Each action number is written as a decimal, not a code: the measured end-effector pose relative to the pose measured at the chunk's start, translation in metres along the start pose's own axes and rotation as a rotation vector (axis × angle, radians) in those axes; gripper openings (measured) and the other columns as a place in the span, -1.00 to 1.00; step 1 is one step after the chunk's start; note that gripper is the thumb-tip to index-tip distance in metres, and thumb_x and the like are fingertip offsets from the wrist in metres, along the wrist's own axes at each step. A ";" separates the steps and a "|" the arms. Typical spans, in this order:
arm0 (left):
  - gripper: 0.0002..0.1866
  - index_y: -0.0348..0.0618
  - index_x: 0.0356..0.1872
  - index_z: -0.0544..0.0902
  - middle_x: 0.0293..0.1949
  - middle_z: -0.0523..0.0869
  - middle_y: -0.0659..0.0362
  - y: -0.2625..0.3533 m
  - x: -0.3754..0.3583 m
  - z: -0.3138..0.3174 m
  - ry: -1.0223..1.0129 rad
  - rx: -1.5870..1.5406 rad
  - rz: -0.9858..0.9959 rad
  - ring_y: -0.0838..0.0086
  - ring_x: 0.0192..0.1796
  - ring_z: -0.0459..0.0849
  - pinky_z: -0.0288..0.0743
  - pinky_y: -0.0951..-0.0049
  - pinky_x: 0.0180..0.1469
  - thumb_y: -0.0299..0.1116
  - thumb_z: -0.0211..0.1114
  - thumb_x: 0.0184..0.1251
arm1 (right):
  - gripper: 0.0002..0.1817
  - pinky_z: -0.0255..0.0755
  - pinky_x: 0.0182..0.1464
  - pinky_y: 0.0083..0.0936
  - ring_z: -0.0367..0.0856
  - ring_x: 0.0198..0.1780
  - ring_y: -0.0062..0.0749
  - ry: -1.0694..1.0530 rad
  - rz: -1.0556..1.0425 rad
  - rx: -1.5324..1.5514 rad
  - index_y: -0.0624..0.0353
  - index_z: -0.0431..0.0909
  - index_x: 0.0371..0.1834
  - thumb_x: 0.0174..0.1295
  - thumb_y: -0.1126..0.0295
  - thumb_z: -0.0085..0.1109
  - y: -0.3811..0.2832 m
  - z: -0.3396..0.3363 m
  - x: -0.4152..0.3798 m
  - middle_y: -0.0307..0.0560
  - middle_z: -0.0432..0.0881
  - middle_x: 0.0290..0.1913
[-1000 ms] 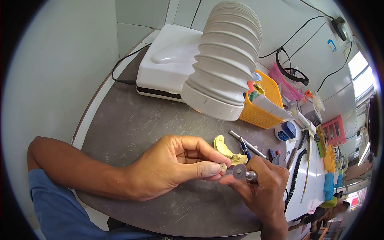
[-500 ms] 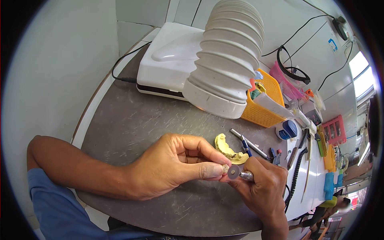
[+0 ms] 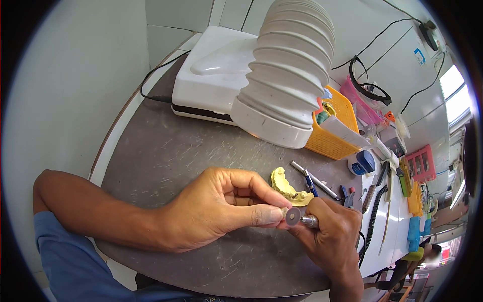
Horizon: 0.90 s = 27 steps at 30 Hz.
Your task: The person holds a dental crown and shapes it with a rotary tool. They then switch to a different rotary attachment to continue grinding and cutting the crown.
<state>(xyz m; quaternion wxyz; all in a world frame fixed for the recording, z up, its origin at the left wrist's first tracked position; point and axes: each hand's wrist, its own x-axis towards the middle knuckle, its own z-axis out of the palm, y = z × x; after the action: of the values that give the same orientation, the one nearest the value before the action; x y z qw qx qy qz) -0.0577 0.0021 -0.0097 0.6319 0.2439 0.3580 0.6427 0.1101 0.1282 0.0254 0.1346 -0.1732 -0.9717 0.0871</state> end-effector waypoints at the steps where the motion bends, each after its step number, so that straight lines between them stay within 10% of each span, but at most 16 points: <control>1: -0.85 -0.37 -0.16 0.60 -0.09 0.67 -0.04 0.000 0.000 0.000 -0.004 -0.004 0.007 0.38 -0.03 0.69 0.60 0.43 0.08 -0.65 0.24 0.26 | -0.58 0.24 -0.60 -0.38 0.48 -0.65 -0.27 0.000 0.000 0.000 0.17 0.45 -0.64 -0.12 0.13 0.49 0.000 0.000 0.000 -0.12 0.44 -0.68; 27: -0.88 -0.34 -0.18 0.60 -0.11 0.67 -0.01 0.001 -0.001 0.002 -0.006 0.004 0.002 0.43 -0.04 0.68 0.60 0.44 0.09 -0.63 0.24 0.27 | -0.51 0.23 -0.70 -0.44 0.44 -0.73 -0.39 0.076 -0.142 -0.037 0.11 0.35 -0.68 -0.12 0.05 0.48 0.007 0.005 -0.002 -0.23 0.38 -0.72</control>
<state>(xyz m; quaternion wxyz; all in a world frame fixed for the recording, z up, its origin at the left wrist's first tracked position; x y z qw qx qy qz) -0.0573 0.0014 -0.0076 0.6317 0.2477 0.3570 0.6420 0.1124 0.1338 0.0185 0.1741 -0.1096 -0.9772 0.0526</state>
